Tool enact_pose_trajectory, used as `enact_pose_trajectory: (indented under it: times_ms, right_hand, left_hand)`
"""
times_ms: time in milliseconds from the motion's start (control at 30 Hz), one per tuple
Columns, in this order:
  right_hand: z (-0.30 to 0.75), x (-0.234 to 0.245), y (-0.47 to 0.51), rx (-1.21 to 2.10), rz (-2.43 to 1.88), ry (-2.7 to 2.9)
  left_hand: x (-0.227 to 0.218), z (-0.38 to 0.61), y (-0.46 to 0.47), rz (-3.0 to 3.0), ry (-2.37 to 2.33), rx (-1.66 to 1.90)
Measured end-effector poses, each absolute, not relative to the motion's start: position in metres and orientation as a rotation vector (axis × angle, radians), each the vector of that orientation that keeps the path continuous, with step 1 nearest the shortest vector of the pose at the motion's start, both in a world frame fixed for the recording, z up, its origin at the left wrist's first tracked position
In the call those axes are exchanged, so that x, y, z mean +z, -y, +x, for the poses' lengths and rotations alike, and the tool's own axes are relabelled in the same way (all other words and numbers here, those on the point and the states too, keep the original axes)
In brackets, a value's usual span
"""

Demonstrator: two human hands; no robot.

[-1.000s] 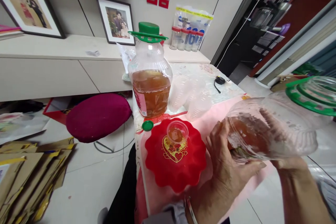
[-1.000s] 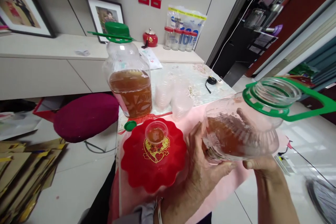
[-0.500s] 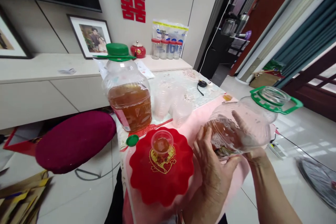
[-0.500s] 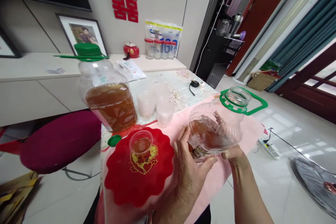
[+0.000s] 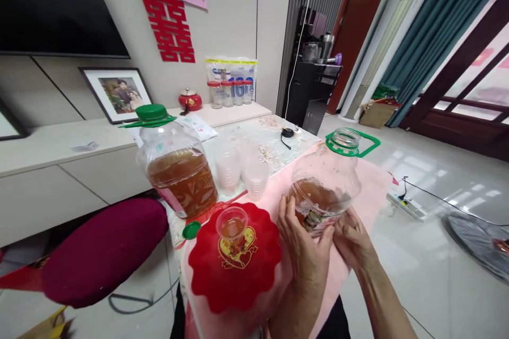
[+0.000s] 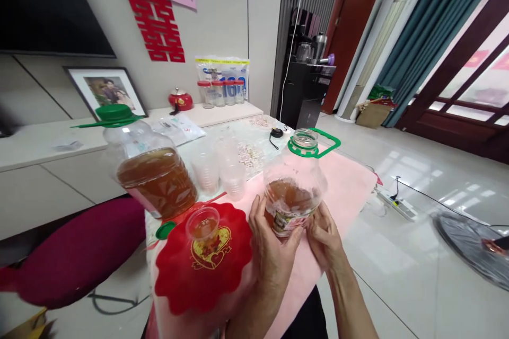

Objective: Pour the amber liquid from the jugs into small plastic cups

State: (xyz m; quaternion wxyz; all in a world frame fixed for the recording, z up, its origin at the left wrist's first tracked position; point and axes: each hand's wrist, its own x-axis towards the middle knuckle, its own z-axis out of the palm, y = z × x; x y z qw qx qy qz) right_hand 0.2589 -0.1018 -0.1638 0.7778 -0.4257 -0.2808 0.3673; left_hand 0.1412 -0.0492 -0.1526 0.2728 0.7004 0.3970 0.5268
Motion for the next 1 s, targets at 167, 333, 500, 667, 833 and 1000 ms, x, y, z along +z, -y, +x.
enact_pose_trajectory:
  times_ms: [167,333,500,667,833,1000]
  right_hand:
    - [0.249,-0.176,0.115,0.689,-0.995,0.390]
    - [0.248,-0.182,0.117,0.596,-1.035,0.186]
    - [0.239,-0.185,0.119,0.552,-1.050,0.157]
    - [0.233,-0.189,0.132,0.508,-1.093,0.144]
    - [0.233,-0.193,0.153,0.475,-1.186,0.142]
    - [0.234,-0.197,0.173,0.487,-1.200,0.141]
  left_hand:
    - [-0.146,0.132,0.068,1.875,-1.088,1.406]
    - [-0.130,0.090,0.076,1.977,-1.043,1.269]
    - [-0.122,0.033,0.040,2.057,-1.235,1.400]
    - [-0.118,-0.011,-0.001,1.802,-1.409,1.106]
    - [-0.125,-0.017,-0.018,1.669,-1.369,1.001]
    - [-0.136,-0.011,-0.028,1.577,-1.277,0.960]
